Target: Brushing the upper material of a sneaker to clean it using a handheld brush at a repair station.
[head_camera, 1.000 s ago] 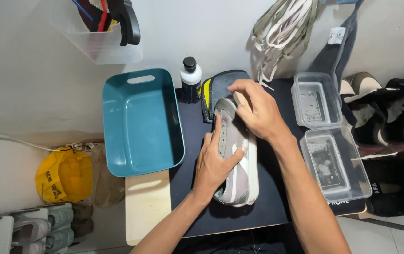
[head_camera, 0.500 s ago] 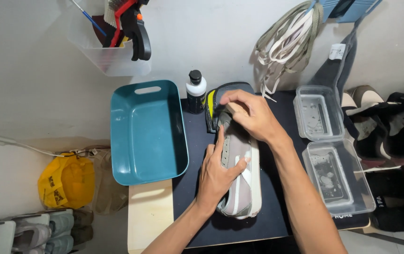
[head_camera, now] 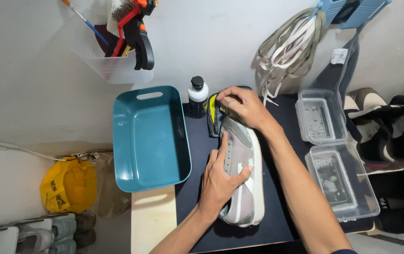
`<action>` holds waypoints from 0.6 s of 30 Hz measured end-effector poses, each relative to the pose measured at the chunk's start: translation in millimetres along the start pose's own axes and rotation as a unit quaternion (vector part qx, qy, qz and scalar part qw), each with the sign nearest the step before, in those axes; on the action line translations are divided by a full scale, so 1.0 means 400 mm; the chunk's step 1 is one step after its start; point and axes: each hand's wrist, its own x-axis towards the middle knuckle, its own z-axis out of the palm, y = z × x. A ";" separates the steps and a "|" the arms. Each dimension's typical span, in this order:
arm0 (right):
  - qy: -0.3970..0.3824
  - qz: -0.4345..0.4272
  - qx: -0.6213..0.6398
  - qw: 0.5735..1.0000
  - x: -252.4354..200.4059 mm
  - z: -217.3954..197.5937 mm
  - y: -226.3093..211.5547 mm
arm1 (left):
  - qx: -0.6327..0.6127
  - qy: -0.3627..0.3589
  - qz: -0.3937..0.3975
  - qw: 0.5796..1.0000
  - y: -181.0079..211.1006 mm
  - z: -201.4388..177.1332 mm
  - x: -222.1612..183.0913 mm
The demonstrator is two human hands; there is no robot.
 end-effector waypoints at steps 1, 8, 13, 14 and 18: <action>-0.001 0.003 0.001 1.000 -0.022 -0.004 -0.005 | 0.000 -0.002 -0.002 1.000 -0.005 0.004 -0.007; 0.089 -0.078 -0.030 0.993 -0.236 -0.026 -0.047 | -0.001 0.011 -0.014 1.000 -0.004 0.008 -0.003; 0.145 -0.060 -0.016 0.987 -0.316 -0.018 -0.045 | 0.018 0.001 -0.007 1.000 -0.009 0.009 0.006; 0.155 -0.065 -0.020 0.986 -0.295 -0.017 -0.047 | 0.015 0.000 0.000 1.000 -0.011 0.008 0.005; 0.106 -0.075 -0.010 0.991 -0.140 -0.008 0.002 | 0.007 0.002 -0.002 1.000 -0.008 0.005 0.005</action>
